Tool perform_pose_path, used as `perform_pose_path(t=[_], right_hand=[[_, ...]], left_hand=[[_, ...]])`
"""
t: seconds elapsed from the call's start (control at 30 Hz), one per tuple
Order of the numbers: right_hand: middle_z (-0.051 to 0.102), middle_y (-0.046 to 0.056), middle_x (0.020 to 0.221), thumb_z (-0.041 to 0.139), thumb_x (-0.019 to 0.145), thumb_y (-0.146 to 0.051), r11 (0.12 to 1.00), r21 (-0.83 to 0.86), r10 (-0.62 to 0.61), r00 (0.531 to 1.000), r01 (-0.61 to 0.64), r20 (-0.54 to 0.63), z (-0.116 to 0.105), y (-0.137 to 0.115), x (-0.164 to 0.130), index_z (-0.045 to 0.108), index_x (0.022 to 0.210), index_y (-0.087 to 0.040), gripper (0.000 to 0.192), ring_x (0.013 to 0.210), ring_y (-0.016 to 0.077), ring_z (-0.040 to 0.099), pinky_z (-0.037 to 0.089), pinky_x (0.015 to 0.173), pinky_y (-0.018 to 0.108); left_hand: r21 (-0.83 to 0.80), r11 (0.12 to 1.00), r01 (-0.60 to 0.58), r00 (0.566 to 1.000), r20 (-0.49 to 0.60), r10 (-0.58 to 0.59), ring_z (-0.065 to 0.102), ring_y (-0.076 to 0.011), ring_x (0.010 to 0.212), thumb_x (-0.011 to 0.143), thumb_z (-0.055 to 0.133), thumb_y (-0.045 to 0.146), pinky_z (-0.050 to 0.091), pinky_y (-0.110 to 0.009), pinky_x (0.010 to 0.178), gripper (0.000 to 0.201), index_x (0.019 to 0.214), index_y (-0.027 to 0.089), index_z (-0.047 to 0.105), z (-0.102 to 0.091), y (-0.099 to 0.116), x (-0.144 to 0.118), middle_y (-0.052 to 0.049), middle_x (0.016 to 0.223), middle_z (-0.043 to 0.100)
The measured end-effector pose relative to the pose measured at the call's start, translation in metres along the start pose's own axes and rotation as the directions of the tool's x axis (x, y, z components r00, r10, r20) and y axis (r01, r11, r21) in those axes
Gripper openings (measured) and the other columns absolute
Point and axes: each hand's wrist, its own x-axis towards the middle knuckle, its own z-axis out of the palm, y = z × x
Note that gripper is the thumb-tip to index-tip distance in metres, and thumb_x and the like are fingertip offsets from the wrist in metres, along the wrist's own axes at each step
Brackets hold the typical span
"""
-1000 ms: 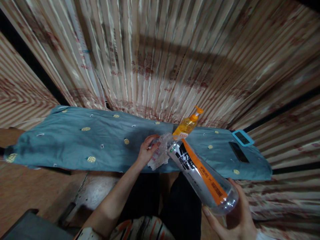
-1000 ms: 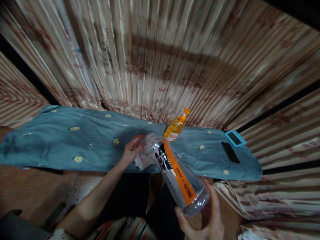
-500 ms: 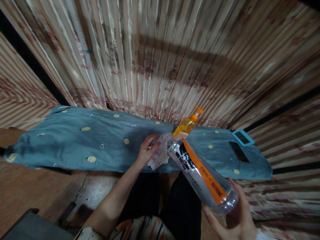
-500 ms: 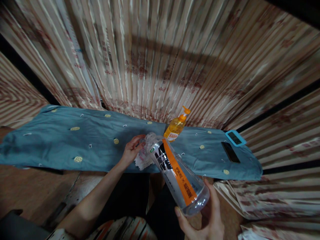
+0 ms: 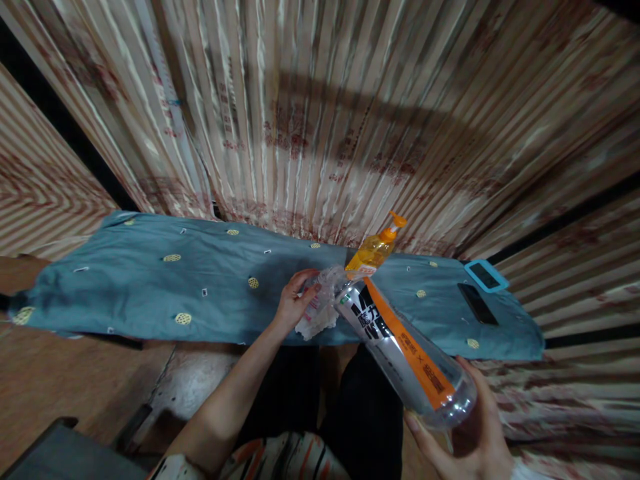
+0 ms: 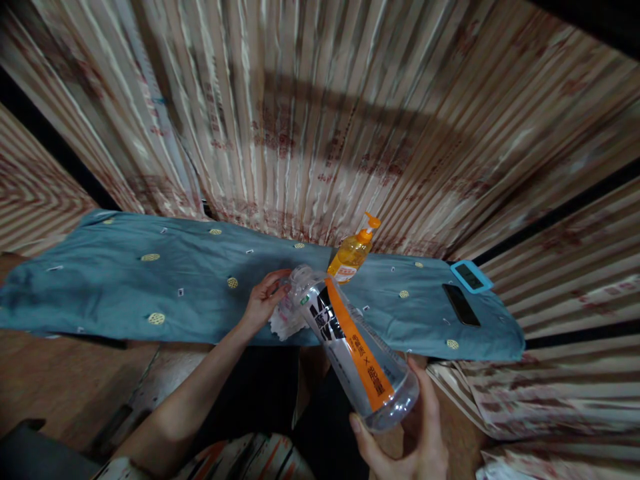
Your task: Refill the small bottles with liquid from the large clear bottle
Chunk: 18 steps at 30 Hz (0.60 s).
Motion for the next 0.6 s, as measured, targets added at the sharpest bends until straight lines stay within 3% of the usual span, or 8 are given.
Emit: perform_pose_path(t=[0.4,0.6], right_hand=[[0.053,0.017,0.149,0.082,0.073,-0.056,0.999,-0.032,0.005,1.0,-0.005,0.004,-0.0011,-0.0003,-0.0003,0.044,0.152,-0.02,0.095,0.137,0.0394,0.054,0.057,0.093,0.043],[0.053,0.017,0.151,0.082,0.072,-0.056,0.999,-0.021,0.038,0.999,-0.038,-0.001,0.0002,-0.002,-0.0009,0.044,0.153,-0.021,0.096,0.132,0.0395,0.058,0.059,0.087,0.042]], left_hand=[[0.035,0.999,-0.029,1.0,-0.006,0.029,0.067,-0.0265,0.12,0.079,0.078,0.042,0.049,-0.043,0.111,0.038,0.11,0.022,0.074,0.0021,0.0047,-0.0043,-0.01,0.122,0.073],[0.09,0.996,-0.028,1.0,-0.006,0.028,0.066,-0.0267,0.12,0.074,0.083,0.038,0.048,-0.042,0.112,0.041,0.111,0.022,0.072,0.0047,0.0101,-0.0057,-0.009,0.122,0.072]])
